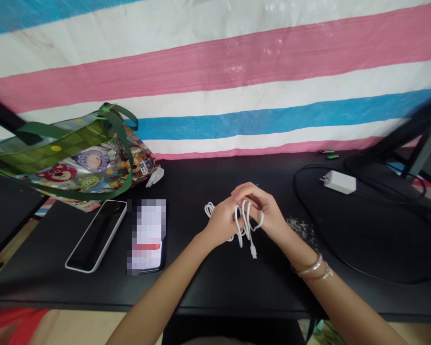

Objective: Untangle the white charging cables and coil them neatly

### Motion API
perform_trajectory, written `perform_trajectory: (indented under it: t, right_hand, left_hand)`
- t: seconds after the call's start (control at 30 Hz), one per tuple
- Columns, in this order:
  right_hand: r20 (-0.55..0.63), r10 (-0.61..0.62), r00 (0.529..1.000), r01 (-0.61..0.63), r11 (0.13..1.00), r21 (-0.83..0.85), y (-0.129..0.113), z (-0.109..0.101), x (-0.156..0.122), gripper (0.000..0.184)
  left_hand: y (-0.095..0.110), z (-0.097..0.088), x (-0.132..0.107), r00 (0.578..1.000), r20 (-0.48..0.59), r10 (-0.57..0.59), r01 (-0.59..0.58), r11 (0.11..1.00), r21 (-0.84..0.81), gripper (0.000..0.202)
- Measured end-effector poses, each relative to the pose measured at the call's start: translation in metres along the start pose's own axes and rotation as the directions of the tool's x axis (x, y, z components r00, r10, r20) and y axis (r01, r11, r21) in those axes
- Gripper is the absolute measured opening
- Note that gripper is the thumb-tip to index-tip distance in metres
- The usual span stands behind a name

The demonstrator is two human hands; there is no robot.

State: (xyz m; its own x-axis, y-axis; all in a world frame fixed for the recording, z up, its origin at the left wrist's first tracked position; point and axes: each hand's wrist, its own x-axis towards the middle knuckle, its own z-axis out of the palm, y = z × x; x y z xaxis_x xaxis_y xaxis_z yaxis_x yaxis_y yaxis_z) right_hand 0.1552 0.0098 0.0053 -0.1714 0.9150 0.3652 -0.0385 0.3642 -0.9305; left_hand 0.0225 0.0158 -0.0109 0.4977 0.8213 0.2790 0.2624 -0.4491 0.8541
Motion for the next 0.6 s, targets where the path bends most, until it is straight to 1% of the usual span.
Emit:
perform_trajectory:
  t: [0.1, 0.2, 0.27, 0.37, 0.43, 0.53, 0.6]
  right_hand:
    - [0.018, 0.015, 1.0, -0.016, 1.0, 0.013, 0.0, 0.0, 0.0, 0.028]
    - [0.025, 0.021, 0.999, -0.022, 0.998, 0.06, 0.001, 0.001, -0.001, 0.031]
    - [0.024, 0.025, 0.999, -0.026, 0.996, 0.082, 0.002, 0.001, -0.001, 0.032]
    - [0.032, 0.062, 0.998, -0.064, 0.995, 0.079, 0.001, -0.001, 0.0, 0.03]
    - [0.051, 0.093, 0.994, -0.096, 0.994, 0.058, 0.001, -0.004, 0.001, 0.028]
    - [0.087, 0.113, 0.99, -0.116, 0.993, 0.036, 0.0, -0.008, 0.002, 0.029]
    - [0.1, 0.115, 0.988, -0.12, 0.992, 0.044, 0.001, -0.009, 0.001, 0.031]
  left_hand:
    - [-0.001, 0.0, -0.001, 1.0, 0.015, -0.009, 0.009, 1.0, 0.013, 0.014]
    - [-0.002, 0.001, -0.001, 1.0, 0.013, -0.021, 0.02, 1.0, 0.023, 0.011]
    - [-0.001, 0.001, -0.002, 0.999, 0.014, -0.035, 0.036, 0.999, -0.006, 0.007]
    - [0.002, 0.002, -0.001, 0.999, 0.014, -0.047, 0.048, 0.993, -0.106, 0.006]
    - [0.005, 0.001, 0.0, 0.999, -0.011, -0.048, 0.045, 0.985, -0.168, 0.007]
    - [0.009, -0.001, 0.001, 0.995, -0.085, -0.044, 0.021, 0.969, -0.247, 0.006]
    - [0.01, -0.003, 0.002, 0.99, -0.128, -0.067, 0.024, 0.949, -0.313, 0.014]
